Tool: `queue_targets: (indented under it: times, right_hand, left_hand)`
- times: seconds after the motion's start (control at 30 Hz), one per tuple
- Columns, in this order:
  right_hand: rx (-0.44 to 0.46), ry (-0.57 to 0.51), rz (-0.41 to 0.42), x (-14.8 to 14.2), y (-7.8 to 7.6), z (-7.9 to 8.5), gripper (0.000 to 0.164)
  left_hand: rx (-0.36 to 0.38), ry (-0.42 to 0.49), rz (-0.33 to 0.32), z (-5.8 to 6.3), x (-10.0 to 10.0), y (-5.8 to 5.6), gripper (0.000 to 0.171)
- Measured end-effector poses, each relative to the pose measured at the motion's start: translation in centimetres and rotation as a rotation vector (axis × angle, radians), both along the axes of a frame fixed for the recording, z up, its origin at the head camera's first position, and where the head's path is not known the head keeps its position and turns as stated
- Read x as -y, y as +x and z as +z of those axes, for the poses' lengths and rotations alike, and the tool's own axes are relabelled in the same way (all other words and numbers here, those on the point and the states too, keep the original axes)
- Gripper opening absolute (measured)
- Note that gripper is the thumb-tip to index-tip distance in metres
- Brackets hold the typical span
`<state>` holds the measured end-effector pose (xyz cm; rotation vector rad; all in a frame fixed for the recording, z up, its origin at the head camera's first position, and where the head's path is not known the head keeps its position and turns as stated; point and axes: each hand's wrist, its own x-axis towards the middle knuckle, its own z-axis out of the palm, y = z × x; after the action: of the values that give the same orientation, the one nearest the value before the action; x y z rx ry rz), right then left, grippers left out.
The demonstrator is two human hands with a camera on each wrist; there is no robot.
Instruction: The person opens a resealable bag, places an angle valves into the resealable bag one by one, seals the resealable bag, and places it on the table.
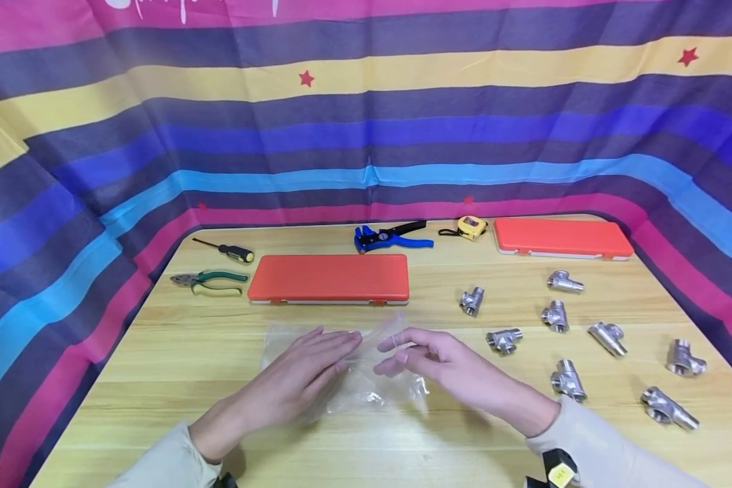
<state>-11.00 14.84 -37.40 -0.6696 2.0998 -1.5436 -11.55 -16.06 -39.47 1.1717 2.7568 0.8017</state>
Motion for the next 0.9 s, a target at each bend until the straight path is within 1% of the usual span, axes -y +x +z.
queue_targets:
  times: [0.07,0.13,0.23,0.3,0.37,0.47,0.53,0.6,0.73,0.9]
  right_hand:
    - [-0.081,0.047,-0.032,-0.7,-0.1,0.4,0.036]
    - [-0.191,0.108,-0.085,-1.9,-0.3,0.8,0.033]
    - [-0.346,0.223,-0.17,-4.7,-0.9,1.4,0.027]
    - [-0.401,0.307,-0.213,-6.9,-1.4,1.5,0.023]
    - [-0.43,0.394,-0.238,-9.1,-1.7,1.3,0.022]
    - [-0.444,0.494,-0.243,-12.3,-2.0,0.6,0.023]
    - [-0.462,0.542,-0.24,-14.0,-2.1,0.0,0.025]
    - [-0.471,0.566,-0.231,-15.4,-2.1,-0.7,0.028]
    - [-0.485,0.599,-0.205,-16.9,-2.2,-1.7,0.033]
    - [-0.451,0.652,-0.186,-17.3,-2.6,-2.3,0.033]
  left_hand:
    - [0.009,0.0,0.004,0.0,0.0,0.0,0.046]
    - [0.018,-0.002,0.01,-0.1,0.1,-0.1,0.046]
    - [0.05,-0.008,0.026,-0.1,0.4,-0.3,0.046]
    - [0.068,-0.01,0.032,0.0,0.6,-0.4,0.046]
    - [0.083,-0.015,0.036,0.0,0.9,-0.5,0.046]
    - [0.091,-0.021,0.029,-0.1,1.2,-0.7,0.046]
    - [0.091,-0.021,0.023,-0.2,1.3,-0.8,0.046]
    - [0.098,-0.022,0.02,-0.3,1.4,-0.9,0.046]
    - [0.086,-0.017,0.011,-0.4,1.6,-1.0,0.044]
    - [0.081,-0.01,0.003,-0.4,1.6,-1.2,0.043]
